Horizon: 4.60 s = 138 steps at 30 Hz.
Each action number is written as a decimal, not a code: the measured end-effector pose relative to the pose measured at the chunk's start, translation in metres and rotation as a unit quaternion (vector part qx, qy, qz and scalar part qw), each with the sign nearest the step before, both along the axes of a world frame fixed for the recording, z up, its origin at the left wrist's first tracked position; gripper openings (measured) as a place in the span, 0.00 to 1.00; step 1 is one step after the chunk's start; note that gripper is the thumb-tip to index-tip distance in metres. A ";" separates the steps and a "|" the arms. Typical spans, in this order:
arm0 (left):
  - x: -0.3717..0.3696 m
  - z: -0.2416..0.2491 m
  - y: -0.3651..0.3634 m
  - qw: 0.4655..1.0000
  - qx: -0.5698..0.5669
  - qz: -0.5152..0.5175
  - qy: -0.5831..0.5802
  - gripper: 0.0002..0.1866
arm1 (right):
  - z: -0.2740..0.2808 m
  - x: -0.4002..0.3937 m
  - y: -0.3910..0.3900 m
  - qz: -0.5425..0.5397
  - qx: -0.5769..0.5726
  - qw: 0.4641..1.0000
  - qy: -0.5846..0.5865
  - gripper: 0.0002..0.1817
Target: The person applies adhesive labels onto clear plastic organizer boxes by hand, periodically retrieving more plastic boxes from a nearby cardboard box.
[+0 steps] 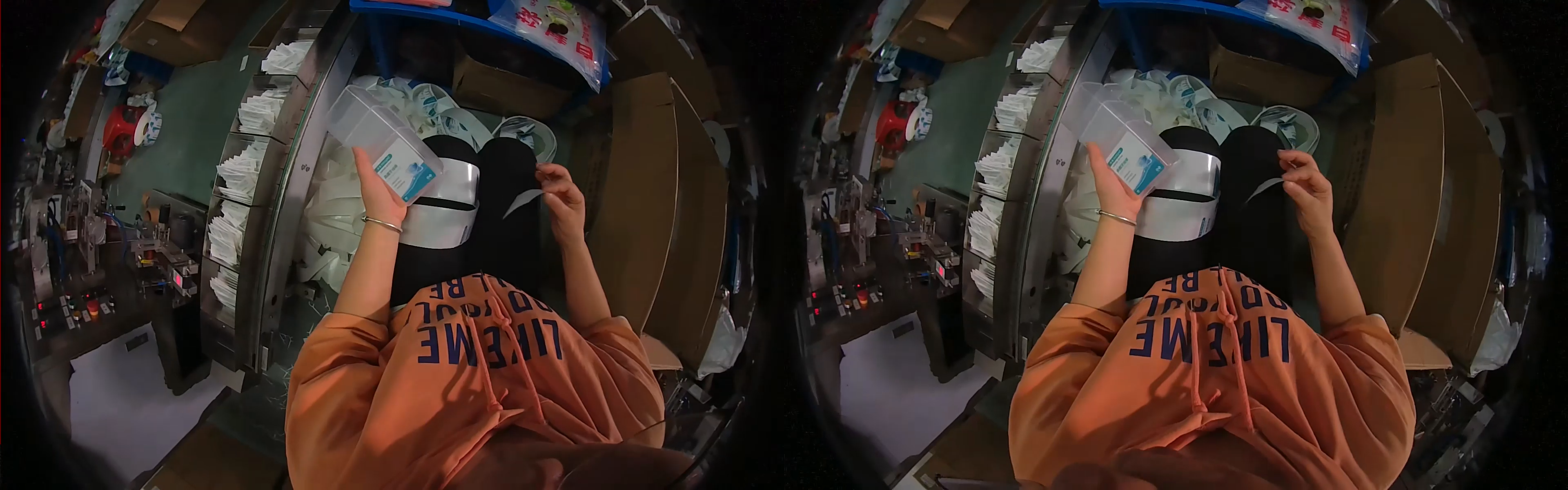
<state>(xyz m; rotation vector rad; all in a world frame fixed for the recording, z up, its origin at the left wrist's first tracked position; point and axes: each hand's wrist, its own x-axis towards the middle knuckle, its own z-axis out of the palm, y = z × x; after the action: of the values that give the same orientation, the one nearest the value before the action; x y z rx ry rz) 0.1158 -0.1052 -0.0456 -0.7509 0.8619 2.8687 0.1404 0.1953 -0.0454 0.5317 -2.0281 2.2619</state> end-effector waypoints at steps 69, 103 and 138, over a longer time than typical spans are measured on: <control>0.043 0.070 0.026 0.938 -0.249 -0.049 0.236 0.36 | 0.064 0.050 -0.129 -0.013 0.071 0.997 0.024 0.44; 0.021 0.057 0.027 0.981 -0.155 -0.008 0.116 0.21 | 0.032 0.026 -0.123 0.146 -0.275 0.889 -0.337 0.45; 0.052 0.045 0.017 0.957 -0.054 -0.054 0.278 0.38 | 0.250 -0.151 0.094 -0.381 0.419 0.711 0.418 0.18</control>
<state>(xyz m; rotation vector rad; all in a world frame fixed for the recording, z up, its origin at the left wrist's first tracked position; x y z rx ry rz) 0.1675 -0.0883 -0.0009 0.1250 1.0725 2.9831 -0.0108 0.2893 0.2045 0.4602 -2.0010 0.3924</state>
